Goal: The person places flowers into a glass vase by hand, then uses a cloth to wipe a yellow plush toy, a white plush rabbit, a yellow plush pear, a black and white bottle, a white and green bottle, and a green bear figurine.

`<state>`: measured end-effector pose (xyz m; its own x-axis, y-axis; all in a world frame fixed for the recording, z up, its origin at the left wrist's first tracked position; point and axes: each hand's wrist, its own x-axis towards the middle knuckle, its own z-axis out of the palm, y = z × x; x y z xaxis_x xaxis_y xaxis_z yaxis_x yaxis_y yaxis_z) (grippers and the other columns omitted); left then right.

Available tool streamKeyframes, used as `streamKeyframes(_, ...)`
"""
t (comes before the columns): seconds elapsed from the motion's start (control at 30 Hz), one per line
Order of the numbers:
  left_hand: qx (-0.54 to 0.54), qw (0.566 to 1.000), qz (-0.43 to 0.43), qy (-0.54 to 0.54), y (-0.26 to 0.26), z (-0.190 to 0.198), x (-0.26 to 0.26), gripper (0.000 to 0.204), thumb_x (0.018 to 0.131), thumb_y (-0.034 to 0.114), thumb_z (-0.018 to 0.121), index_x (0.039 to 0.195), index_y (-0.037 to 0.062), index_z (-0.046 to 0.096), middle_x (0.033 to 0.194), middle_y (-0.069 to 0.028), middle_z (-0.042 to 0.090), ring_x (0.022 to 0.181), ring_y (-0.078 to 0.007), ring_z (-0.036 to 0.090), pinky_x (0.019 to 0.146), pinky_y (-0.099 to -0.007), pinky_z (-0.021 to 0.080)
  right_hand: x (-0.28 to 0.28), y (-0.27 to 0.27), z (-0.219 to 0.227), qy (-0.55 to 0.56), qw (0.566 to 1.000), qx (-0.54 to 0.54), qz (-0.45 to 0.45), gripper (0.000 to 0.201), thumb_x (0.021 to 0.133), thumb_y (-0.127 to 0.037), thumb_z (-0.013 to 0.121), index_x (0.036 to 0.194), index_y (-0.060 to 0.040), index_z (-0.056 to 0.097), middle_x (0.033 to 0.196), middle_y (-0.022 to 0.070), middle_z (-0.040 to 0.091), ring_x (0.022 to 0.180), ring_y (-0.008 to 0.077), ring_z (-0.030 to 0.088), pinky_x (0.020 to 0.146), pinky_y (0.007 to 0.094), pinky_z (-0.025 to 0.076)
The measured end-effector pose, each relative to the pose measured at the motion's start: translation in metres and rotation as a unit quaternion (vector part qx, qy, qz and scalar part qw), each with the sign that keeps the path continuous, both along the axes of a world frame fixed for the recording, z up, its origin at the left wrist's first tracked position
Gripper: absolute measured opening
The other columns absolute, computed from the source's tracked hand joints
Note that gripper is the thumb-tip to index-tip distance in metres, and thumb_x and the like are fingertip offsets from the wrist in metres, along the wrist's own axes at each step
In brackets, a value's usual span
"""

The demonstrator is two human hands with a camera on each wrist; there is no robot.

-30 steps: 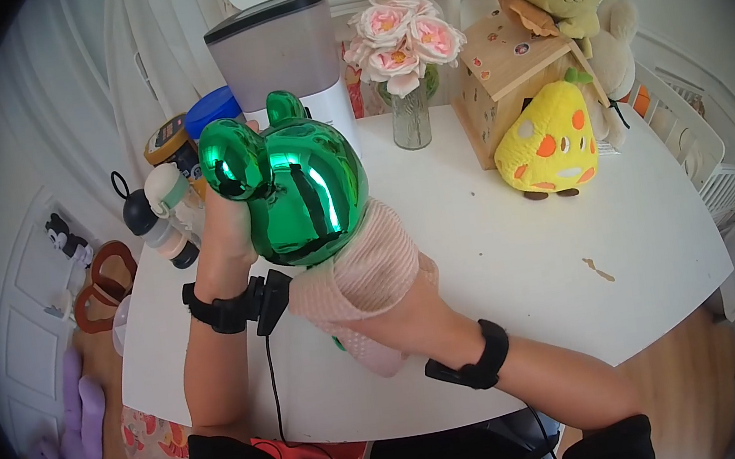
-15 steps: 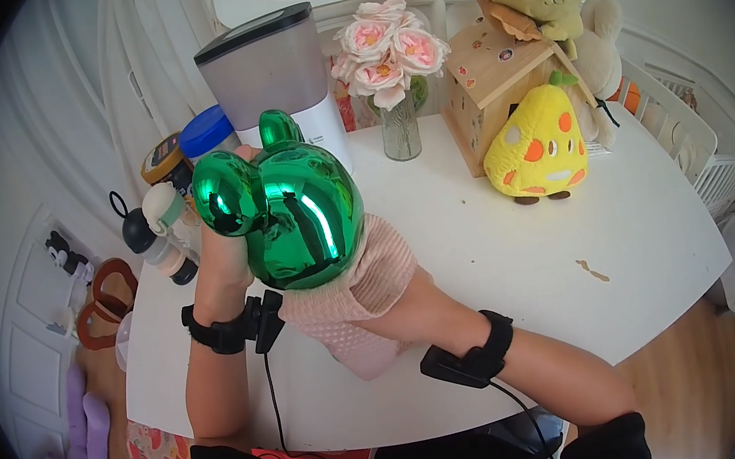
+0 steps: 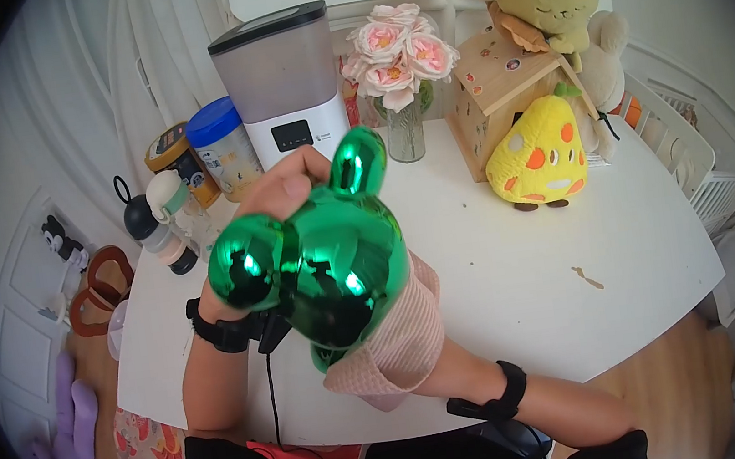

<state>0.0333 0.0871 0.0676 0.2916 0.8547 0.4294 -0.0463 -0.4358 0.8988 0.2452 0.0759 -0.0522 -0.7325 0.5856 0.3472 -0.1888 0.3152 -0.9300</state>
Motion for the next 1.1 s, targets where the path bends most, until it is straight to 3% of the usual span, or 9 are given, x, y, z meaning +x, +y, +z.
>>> streamKeyframes(0.03,-0.095,0.995,-0.016,-0.020,-0.009,0.008,0.005,0.039,0.094,0.035,0.061,0.107,-0.0014,0.056,0.097,-0.0037,0.059,0.091,-0.0106,0.055,0.083,-0.0250,0.045,0.002,0.000,0.001,-0.015,0.998,-0.051,0.026,0.088,0.076,-0.027,0.090,0.147,-0.0076,0.043,0.149,0.0108,0.042,0.138,0.0271,0.043,0.116,0.0417,0.035)
streamKeyframes(0.2,-0.049,0.996,-0.063,-0.051,-0.006,-0.001,-0.001,0.043,0.097,0.037,0.057,0.108,-0.0042,0.064,0.096,-0.0063,0.066,0.087,-0.0109,0.061,0.080,-0.0264,0.049,-0.005,0.002,0.042,-0.027,0.999,-0.015,-0.028,0.081,0.071,-0.027,0.093,0.136,-0.0059,0.051,0.140,0.0106,0.049,0.130,0.0225,0.050,0.106,0.0385,0.045)
streamKeyframes(0.33,0.059,0.995,0.064,0.041,-0.002,0.005,-0.006,0.052,0.103,0.042,0.052,0.109,-0.0064,0.070,0.098,-0.0115,0.072,0.089,-0.0152,0.067,0.081,-0.0290,0.053,-0.014,0.001,0.041,0.070,0.995,-0.032,-0.061,0.073,0.071,-0.024,0.093,0.131,-0.0063,0.056,0.130,0.0103,0.058,0.121,0.0223,0.058,0.101,0.0381,0.048)
streamKeyframes(0.37,0.092,0.987,0.102,0.087,-0.001,0.007,-0.008,0.053,0.106,0.042,0.050,0.110,-0.0066,0.071,0.099,-0.0128,0.073,0.089,-0.0163,0.069,0.082,-0.0296,0.054,-0.016,0.001,0.048,0.072,0.995,0.018,-0.074,0.071,0.072,-0.023,0.093,0.131,-0.0065,0.056,0.125,0.0087,0.063,0.115,0.0202,0.061,0.098,0.0365,0.050)
streamKeyframes(0.5,0.012,0.994,0.095,0.052,-0.004,0.010,-0.009,0.058,0.107,0.047,0.047,0.112,-0.0055,0.070,0.098,-0.0120,0.074,0.090,-0.0171,0.070,0.087,-0.0307,0.056,-0.016,-0.002,0.058,0.016,0.986,0.110,-0.127,0.068,0.072,-0.024,0.092,0.128,-0.0045,0.058,0.117,0.0090,0.067,0.104,0.0194,0.067,0.091,0.0356,0.053)
streamKeyframes(0.7,-0.045,0.994,0.100,0.001,0.012,-0.006,-0.004,0.057,0.107,0.049,0.046,0.116,-0.0016,0.069,0.105,-0.0106,0.072,0.098,-0.0162,0.069,0.091,-0.0303,0.055,-0.013,0.004,0.041,0.001,0.976,0.117,-0.182,0.067,0.076,-0.023,0.091,0.131,-0.0061,0.055,0.121,0.0068,0.067,0.108,0.0170,0.065,0.095,0.0341,0.053)
streamKeyframes(0.8,-0.106,0.986,0.096,-0.080,0.021,-0.014,-0.003,0.055,0.105,0.049,0.049,0.112,-0.0018,0.070,0.099,-0.0093,0.073,0.088,-0.0138,0.069,0.081,-0.0284,0.056,-0.013,0.007,0.036,0.011,0.980,0.097,-0.176,0.068,0.077,-0.023,0.090,0.133,-0.0062,0.055,0.122,0.0067,0.067,0.108,0.0171,0.065,0.095,0.0342,0.052)
streamKeyframes(0.9,-0.084,0.987,0.116,-0.067,0.021,-0.013,-0.006,0.055,0.106,0.048,0.048,0.109,-0.0021,0.070,0.098,-0.0093,0.073,0.086,-0.0138,0.068,0.081,-0.0287,0.056,-0.014,0.009,0.035,-0.031,0.974,0.127,-0.188,0.067,0.078,-0.023,0.090,0.133,-0.0059,0.055,0.123,0.0064,0.067,0.109,0.0171,0.064,0.096,0.0343,0.052)
streamKeyframes(1.1,-0.075,0.987,0.134,-0.037,0.021,-0.012,-0.009,0.053,0.106,0.047,0.049,0.107,-0.0020,0.071,0.096,-0.0088,0.073,0.085,-0.0135,0.068,0.079,-0.0284,0.056,-0.015,0.009,0.037,0.015,0.981,0.113,-0.156,0.064,0.079,-0.023,0.089,0.132,-0.0058,0.056,0.122,0.0058,0.067,0.109,0.0169,0.064,0.097,0.0345,0.051)
